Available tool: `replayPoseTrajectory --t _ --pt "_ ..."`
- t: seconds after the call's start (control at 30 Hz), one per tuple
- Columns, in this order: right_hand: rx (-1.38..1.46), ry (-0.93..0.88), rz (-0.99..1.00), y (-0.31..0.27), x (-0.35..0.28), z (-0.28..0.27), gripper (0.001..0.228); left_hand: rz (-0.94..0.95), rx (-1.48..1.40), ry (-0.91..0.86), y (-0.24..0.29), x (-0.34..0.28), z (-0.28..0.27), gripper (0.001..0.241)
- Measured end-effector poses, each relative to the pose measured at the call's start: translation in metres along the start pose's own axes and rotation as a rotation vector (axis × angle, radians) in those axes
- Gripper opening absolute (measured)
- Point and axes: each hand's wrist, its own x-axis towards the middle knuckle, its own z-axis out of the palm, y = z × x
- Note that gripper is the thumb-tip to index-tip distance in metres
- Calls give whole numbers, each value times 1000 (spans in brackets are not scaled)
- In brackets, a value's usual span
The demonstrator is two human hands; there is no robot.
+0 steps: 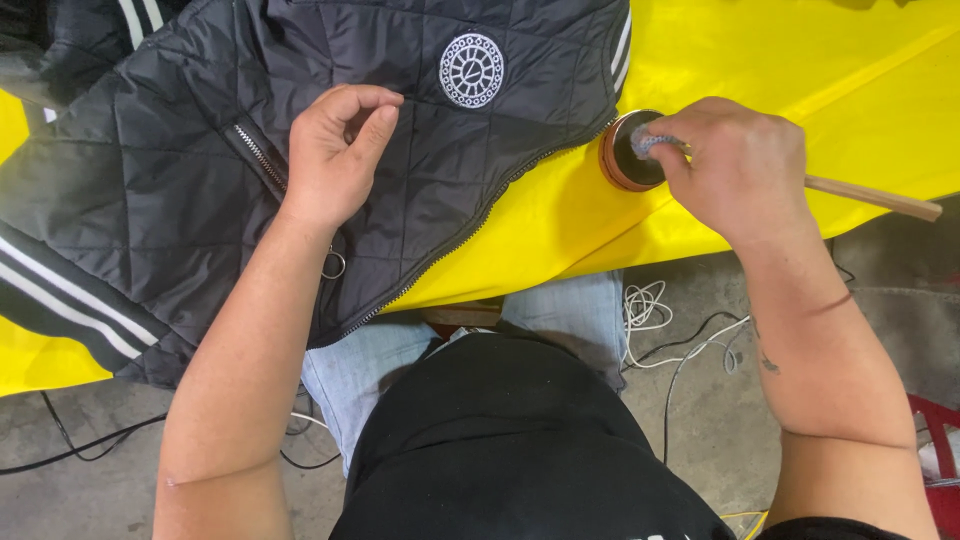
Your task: A person is cleaning and restoring a circular patch on a black quilted jacket using a cleaning block, a hair dryer, and a spray bottle.
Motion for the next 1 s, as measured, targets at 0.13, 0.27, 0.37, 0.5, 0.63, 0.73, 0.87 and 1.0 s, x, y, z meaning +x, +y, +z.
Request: replayPoseTrajectory --t 0.13,0.27,0.37,0.5,0.63,0.73,0.87,1.0 --pt "-35 -14 -29 -6 4 10 10 11 21 -2 0 1 0 12" --pt "2 38 -65 -5 0 22 7 -9 5 -9 0 1 0 12" --pt "-52 16 -95 -7 2 22 15 7 7 -11 1 1 1 13" --pt "-120 -103 -85 -15 6 12 25 18 4 -5 0 0 1 15" --pt "78 -7 -32 -1 -3 7 11 39 20 -3 1 -1 1 12" --pt "620 50 178 -3 -21 -12 13 69 72 -18 5 -1 2 13" --pt "1652 70 405 -27 -48 -9 19 195 339 -94 20 1 10 15" --pt "2073 19 376 -46 -53 8 28 345 597 -463 45 10 22 52"
